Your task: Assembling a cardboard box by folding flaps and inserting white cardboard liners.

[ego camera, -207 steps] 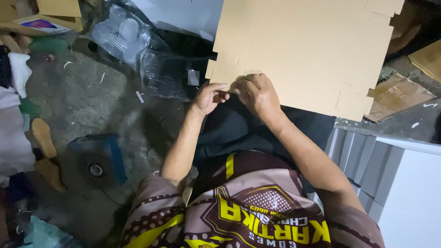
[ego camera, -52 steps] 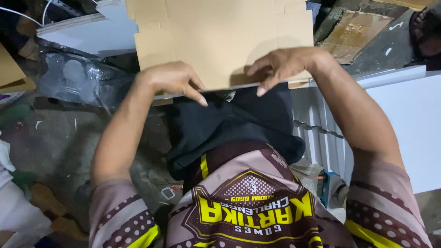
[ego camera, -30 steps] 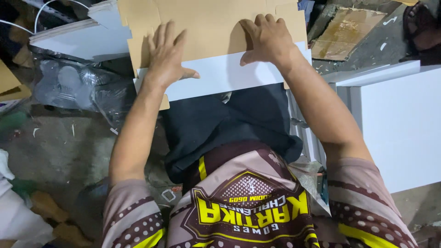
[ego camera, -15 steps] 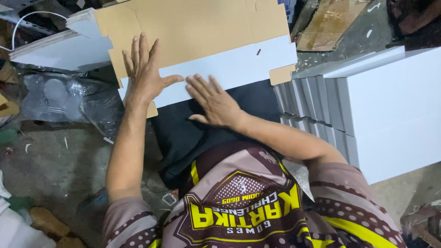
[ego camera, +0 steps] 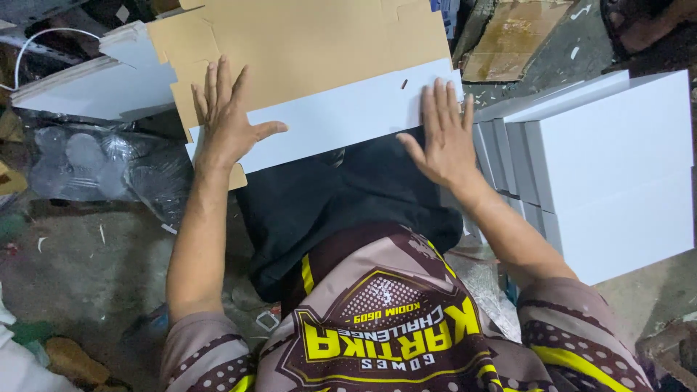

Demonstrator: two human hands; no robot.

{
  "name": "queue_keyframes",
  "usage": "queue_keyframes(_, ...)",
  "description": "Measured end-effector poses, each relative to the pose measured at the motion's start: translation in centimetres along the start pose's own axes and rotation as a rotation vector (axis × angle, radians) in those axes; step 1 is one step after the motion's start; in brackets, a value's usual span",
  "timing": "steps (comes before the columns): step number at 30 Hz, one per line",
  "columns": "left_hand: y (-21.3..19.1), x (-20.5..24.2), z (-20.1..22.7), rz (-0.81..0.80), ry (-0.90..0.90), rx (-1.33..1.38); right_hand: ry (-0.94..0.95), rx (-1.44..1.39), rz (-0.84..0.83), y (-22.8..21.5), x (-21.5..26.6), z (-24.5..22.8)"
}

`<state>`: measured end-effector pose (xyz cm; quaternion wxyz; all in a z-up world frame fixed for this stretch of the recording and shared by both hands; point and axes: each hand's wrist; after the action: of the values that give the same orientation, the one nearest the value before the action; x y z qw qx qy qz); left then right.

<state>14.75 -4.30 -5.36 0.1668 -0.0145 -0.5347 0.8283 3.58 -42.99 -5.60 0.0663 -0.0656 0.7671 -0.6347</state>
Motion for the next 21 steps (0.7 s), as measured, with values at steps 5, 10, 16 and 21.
queue_keyframes(5,0.2,0.1,-0.1,0.003,-0.001,-0.039,-0.156,-0.053,-0.045,-0.3,-0.7,-4.3)
queue_keyframes(10,3.9,1.1,1.9,0.122,0.030,-0.063,-0.189,-0.043,-0.022,1.1,-0.4,-4.3)
queue_keyframes(16,12.1,1.5,15.6,0.484,0.404,0.271,-0.190,-0.079,-0.108,3.7,-0.1,-2.5)
queue_keyframes(21,16.5,1.2,15.8,0.429,0.374,0.157,-0.224,-0.087,-0.092,3.8,-0.2,-2.5)
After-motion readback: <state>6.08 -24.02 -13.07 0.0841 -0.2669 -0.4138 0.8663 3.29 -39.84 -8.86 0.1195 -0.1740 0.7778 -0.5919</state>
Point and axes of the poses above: each hand's wrist, its own x-axis away from the middle knuckle, its own y-axis out of the palm, z = x × y, and after that the axes turned 6 degrees about z, right-handed
